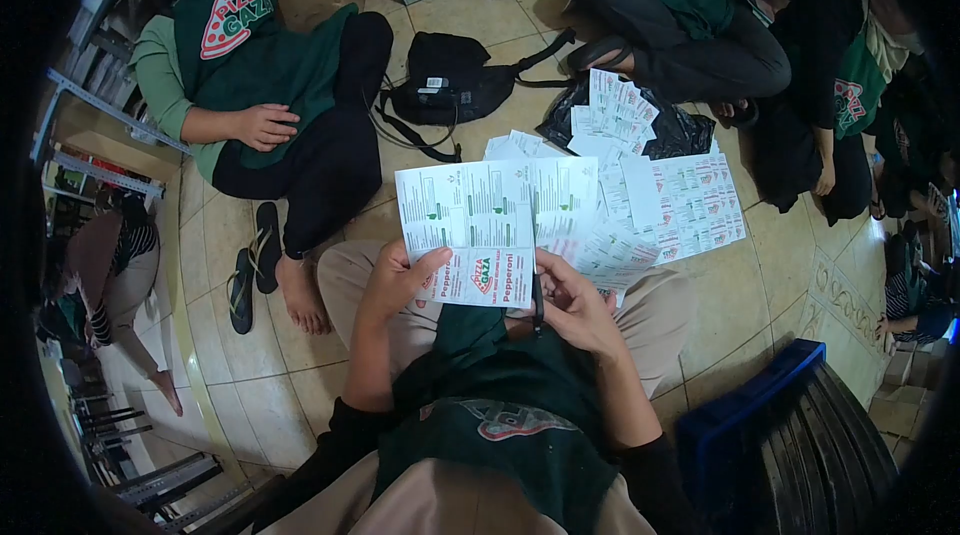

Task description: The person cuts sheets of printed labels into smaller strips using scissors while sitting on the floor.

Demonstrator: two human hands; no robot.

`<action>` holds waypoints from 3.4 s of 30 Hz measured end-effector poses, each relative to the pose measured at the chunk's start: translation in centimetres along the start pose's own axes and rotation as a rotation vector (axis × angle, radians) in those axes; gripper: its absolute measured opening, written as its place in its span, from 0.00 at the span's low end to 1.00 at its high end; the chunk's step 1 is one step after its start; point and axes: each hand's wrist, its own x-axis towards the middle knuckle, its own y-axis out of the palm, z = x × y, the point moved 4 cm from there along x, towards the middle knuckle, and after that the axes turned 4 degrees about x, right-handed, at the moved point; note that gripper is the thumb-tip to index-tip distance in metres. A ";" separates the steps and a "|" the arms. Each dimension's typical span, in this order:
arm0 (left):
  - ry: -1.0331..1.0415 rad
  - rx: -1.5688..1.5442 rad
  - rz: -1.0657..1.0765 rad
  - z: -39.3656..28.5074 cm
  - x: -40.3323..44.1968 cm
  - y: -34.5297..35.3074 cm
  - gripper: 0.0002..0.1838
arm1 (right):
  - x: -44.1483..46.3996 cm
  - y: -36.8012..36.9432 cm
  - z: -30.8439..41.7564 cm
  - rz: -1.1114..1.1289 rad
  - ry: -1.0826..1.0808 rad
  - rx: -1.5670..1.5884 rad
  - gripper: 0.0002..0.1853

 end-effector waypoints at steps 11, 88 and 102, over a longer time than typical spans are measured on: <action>-0.027 0.003 0.027 0.3 0.1 0.3 0.14 | 0.0 0.1 0.3 -0.030 -0.086 -0.115 0.27; 0.080 -0.078 -0.234 -1.1 2.1 1.1 0.12 | 0.5 2.5 -2.5 0.229 0.175 -0.032 0.29; 0.071 -0.064 -0.212 -0.7 1.9 1.1 0.12 | 0.5 2.6 -2.4 0.191 0.174 -0.045 0.28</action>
